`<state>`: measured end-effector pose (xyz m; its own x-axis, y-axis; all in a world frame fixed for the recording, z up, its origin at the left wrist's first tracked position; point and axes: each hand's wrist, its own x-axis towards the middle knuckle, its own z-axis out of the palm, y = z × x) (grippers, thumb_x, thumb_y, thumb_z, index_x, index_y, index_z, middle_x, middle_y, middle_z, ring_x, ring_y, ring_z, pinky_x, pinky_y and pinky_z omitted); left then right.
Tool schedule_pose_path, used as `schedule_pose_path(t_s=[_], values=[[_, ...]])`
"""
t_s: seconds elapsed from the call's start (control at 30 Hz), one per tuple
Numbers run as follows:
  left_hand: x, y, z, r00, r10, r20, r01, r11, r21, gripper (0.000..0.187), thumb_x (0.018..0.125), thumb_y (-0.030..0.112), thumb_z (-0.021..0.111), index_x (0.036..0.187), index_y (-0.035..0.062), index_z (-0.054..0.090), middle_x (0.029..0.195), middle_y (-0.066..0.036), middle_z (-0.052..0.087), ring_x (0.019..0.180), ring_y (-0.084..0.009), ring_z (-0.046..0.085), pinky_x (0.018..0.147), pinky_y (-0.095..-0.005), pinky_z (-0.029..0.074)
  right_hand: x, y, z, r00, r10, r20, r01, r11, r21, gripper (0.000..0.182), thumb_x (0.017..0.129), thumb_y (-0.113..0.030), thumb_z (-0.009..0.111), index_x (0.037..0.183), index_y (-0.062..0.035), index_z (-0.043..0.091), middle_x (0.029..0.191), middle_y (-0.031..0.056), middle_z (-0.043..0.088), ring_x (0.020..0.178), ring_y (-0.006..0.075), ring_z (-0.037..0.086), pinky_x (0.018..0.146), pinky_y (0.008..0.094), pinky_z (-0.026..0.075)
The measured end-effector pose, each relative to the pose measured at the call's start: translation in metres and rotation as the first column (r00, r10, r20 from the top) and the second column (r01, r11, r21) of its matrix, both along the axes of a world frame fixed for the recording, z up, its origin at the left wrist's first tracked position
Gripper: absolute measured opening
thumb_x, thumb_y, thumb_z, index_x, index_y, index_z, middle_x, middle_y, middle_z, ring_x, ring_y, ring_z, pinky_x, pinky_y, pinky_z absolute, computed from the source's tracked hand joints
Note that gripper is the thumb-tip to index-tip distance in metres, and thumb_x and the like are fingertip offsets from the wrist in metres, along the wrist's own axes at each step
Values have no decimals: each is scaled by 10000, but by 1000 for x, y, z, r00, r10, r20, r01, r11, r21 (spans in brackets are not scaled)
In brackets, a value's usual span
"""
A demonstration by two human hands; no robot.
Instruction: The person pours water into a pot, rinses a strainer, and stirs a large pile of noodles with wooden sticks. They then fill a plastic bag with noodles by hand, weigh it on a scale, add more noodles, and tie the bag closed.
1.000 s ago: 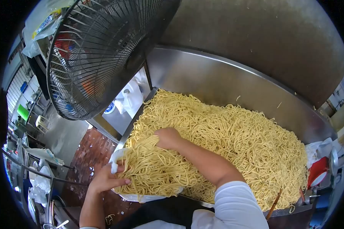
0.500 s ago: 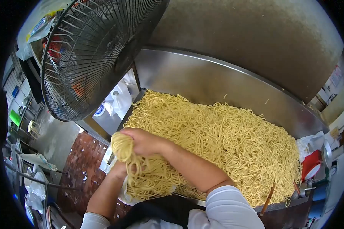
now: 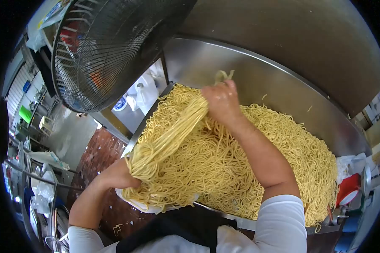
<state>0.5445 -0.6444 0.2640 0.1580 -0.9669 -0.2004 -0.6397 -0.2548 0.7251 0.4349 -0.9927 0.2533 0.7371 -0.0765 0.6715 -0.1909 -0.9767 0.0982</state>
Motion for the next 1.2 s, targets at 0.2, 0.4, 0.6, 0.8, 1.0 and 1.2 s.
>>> schedule_pose_path(t_s=[0.2,0.4,0.6,0.8,1.0,1.2], values=[[0,8,-11,934,-109,340,-84,858,506,389,729,312,657,1071,129,681,982,-190,692,946,-365,657,823,-444,524,-24,-61,-11,925,-363,-107,375,918,127,111,821,-209,685,865,-113,651,812,94,684,856,258,658,875,437,406],[12,23,-27,890,-181,418,-176,710,682,396,717,343,656,937,20,720,957,-191,708,938,-330,688,826,-418,543,-55,-127,-46,815,-527,-242,569,806,160,216,794,-159,675,1006,-119,667,953,94,708,950,279,657,895,435,408],[26,43,-40,933,-247,261,-38,655,755,436,719,363,663,1064,98,686,1001,-165,703,953,-329,672,829,-405,528,-54,-93,-20,605,-353,-713,703,658,271,604,702,-157,767,1276,-96,588,1203,157,650,1133,307,609,1031,437,396],[19,62,-10,967,-114,229,-44,808,587,489,766,369,706,1170,101,647,1026,-173,692,982,-333,654,851,-412,505,-59,89,-31,627,616,-478,-115,680,724,953,643,-260,856,1448,-65,384,1456,209,437,1329,374,437,1108,421,363],[-3,55,-5,934,316,-166,-320,948,2,339,943,235,620,1167,-19,631,1060,-145,702,1018,-239,660,896,-349,498,-22,199,-86,704,499,-506,-20,725,689,781,627,-159,807,1341,-61,505,1306,186,562,1134,355,579,922,458,464],[-52,-33,34,760,60,-648,-310,909,-279,358,1018,234,514,1212,-56,594,1087,-121,699,1035,-170,638,978,-330,450,-15,187,-94,905,419,71,-116,85,990,415,842,-194,611,1238,-70,601,1203,168,619,1159,285,573,892,386,491]])
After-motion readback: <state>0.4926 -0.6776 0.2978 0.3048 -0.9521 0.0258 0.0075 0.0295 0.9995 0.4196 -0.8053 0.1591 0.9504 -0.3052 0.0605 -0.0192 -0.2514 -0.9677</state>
